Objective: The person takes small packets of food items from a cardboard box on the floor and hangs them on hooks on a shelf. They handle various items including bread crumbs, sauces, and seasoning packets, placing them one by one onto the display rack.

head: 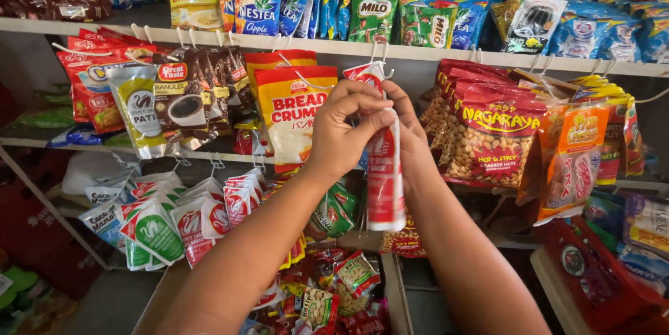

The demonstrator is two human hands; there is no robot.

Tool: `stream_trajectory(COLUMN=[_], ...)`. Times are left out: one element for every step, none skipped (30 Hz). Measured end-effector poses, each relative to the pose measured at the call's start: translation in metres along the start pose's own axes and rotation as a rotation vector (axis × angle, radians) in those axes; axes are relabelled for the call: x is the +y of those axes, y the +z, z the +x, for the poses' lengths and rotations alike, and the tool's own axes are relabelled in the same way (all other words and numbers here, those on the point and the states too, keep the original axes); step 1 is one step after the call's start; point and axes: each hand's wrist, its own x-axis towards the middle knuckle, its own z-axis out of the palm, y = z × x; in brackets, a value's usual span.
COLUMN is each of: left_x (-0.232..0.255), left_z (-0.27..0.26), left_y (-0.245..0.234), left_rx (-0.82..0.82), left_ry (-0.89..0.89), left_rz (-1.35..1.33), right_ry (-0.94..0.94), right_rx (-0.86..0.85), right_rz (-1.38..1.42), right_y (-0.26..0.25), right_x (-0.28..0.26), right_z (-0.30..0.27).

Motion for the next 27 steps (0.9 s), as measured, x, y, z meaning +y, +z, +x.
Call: stream_trajectory(left_x=[0.000, -0.001, -0.001, 0.001, 0.004, 0.006, 0.001, -0.004, -0.009, -0.011, -0.013, -0.016, -0.024, -0.033, -0.041, -0.044, -0.047, -0.050, -0.051, -0.053, -0.054, -0.054, -0.054, -0.054, -0.053, -0.051, -0.050], left_z=[0.003, 0.006, 0.008, 0.014, 0.019, 0.023, 0.027, 0.030, 0.033, 0.039, 0.043, 0.047, 0.047, 0.046, 0.046, 0.048, 0.049, 0.050, 0.052, 0.053, 0.055, 0.056, 0.057, 0.058, 0.059, 0.060, 0.060], left_y=[0.001, 0.003, 0.003, 0.003, 0.004, 0.005, 0.008, 0.010, 0.012, 0.015, 0.017, 0.019, 0.021, 0.022, 0.021, 0.019, 0.018, 0.016, 0.016, 0.015, 0.015, 0.015, 0.015, 0.015, 0.015, 0.016, 0.017], left_rx=[-0.002, -0.013, -0.025, -0.028, -0.062, -0.095, -0.095, -0.084, -0.076, -0.080, -0.034, 0.012, 0.012, 0.041, 0.072, 0.075, 0.072, 0.068, 0.070, 0.065, 0.060, 0.062, 0.061, 0.060, 0.062, 0.062, 0.063], left_ry=[0.002, -0.032, -0.067, -0.067, -0.080, -0.093, -0.091, -0.083, -0.079, -0.081, -0.178, -0.277, -0.278, -0.247, -0.216, -0.217, -0.187, -0.157, -0.159, -0.168, -0.176, -0.178, -0.173, -0.169, -0.169, -0.181, -0.196], left_rz=[-0.001, 0.034, 0.069, 0.069, 0.117, 0.165, 0.164, 0.176, 0.186, 0.183, 0.180, 0.177, 0.177, 0.151, 0.127, 0.131, 0.197, 0.262, 0.263, 0.277, 0.289, 0.289, 0.307, 0.326, 0.326, 0.326, 0.326], right_ry=[-0.003, -0.045, -0.086, -0.089, -0.087, -0.085, -0.087, -0.087, -0.085, -0.086, -0.151, -0.216, -0.214, -0.224, -0.232, -0.229, -0.227, -0.225, -0.222, -0.235, -0.249, -0.246, -0.255, -0.264, -0.263, -0.278, -0.290], right_rx=[-0.001, 0.055, 0.114, 0.116, 0.160, 0.205, 0.204, 0.164, 0.128, 0.133, 0.112, 0.089, 0.089, 0.130, 0.168, 0.165, 0.204, 0.243, 0.243, 0.276, 0.309, 0.307, 0.324, 0.340, 0.338, 0.340, 0.344], right_rz=[-0.001, -0.274, -0.545, -0.544, -0.496, -0.448, -0.449, -0.578, -0.706, -0.706, -0.847, -0.988, -0.987, -0.961, -0.932, -0.929, -0.884, -0.839, -0.839, -0.877, -0.915, -0.916, -0.913, -0.910, -0.910, -0.876, -0.841], right_y=[-0.008, -0.016, -0.023, -0.017, -0.013, -0.008, -0.008, -0.007, -0.007, -0.005, -0.003, -0.002, -0.004, -0.005, -0.006, -0.005, -0.005, -0.005, -0.004, -0.002, -0.001, -0.003, -0.004, -0.006, -0.008, -0.010, -0.013], right_x=[-0.006, -0.012, -0.017, -0.025, -0.034, -0.043, -0.046, -0.049, -0.051, -0.050, -0.048, -0.046, -0.045, -0.043, -0.040, -0.038, -0.036, -0.034, -0.033, -0.032, -0.031, -0.031, -0.030, -0.029, -0.029, -0.029, -0.028], right_z=[0.002, 0.003, 0.004, 0.004, 0.003, 0.001, 0.003, 0.005, 0.005, 0.011, 0.015, 0.019, 0.023, 0.028, 0.033, 0.035, 0.037, 0.039, 0.039, 0.040, 0.041, 0.042, 0.044, 0.045, 0.047, 0.049, 0.050])
